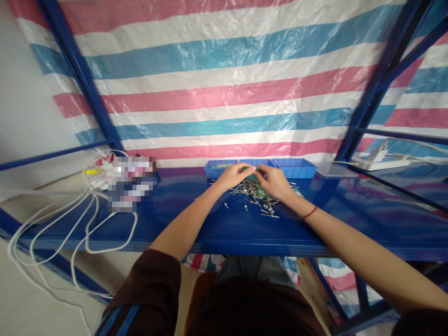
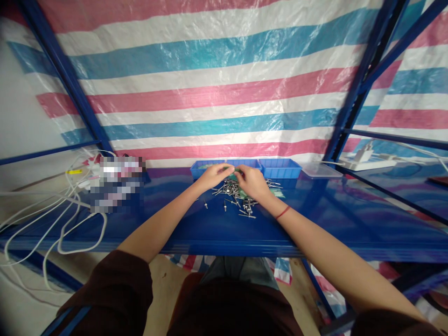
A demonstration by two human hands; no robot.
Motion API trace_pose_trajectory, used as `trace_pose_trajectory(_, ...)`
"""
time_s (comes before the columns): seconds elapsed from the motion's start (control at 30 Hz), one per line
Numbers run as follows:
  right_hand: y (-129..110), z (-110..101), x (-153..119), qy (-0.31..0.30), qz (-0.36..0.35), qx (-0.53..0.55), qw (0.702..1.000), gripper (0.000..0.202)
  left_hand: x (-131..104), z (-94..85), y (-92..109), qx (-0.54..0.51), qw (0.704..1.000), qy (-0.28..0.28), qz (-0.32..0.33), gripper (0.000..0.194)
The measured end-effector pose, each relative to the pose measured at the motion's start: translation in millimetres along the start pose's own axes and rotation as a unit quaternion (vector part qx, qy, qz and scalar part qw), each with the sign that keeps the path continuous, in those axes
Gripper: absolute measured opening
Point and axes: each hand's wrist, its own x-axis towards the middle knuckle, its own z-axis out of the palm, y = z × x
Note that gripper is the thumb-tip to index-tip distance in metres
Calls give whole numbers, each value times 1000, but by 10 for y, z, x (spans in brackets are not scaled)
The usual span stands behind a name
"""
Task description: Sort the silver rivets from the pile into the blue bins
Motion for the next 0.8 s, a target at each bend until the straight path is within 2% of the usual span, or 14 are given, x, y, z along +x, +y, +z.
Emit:
trace_pose_trajectory(0.1, 59, -18, 22, 25, 38, 66, 997, 24, 10, 91, -10, -76, 997, -6, -8, 26)
trace_pose_trajectory(0.17, 75, -25, 31, 33, 47, 110, 992, 25, 29, 114, -35, -92, 996, 8, -16, 25)
trace_pose_trajectory(0.33, 3, -91, 32, 89, 98, 258, 957, 32, 67, 64, -16, -51, 993, 104, -19, 19)
trace_pose_trajectory(0.43, -59, -147, 11, 68, 136, 303, 941, 47, 46, 35, 90, -27, 989, 144, 19, 13)
trace_pose_trajectory(0.53, -95, -161, -1, 19, 159, 331, 930, 54, 5, 53, 209, 8, 988, 132, 76, 6)
trace_pose_trajectory(0.63, -94, -134, 6, -4, 157, 378, 912, 47, -28, 98, 288, 59, 985, 105, 124, 7)
trace_pose_trajectory(0.73, -66, -121, 15, 36, 159, 375, 913, 37, -50, 129, 322, 112, 980, 98, 131, 21)
trace_pose_trajectory(0.8, -47, -136, 11, 82, 152, 315, 933, 34, -56, 141, 327, 118, 983, 85, 116, 30)
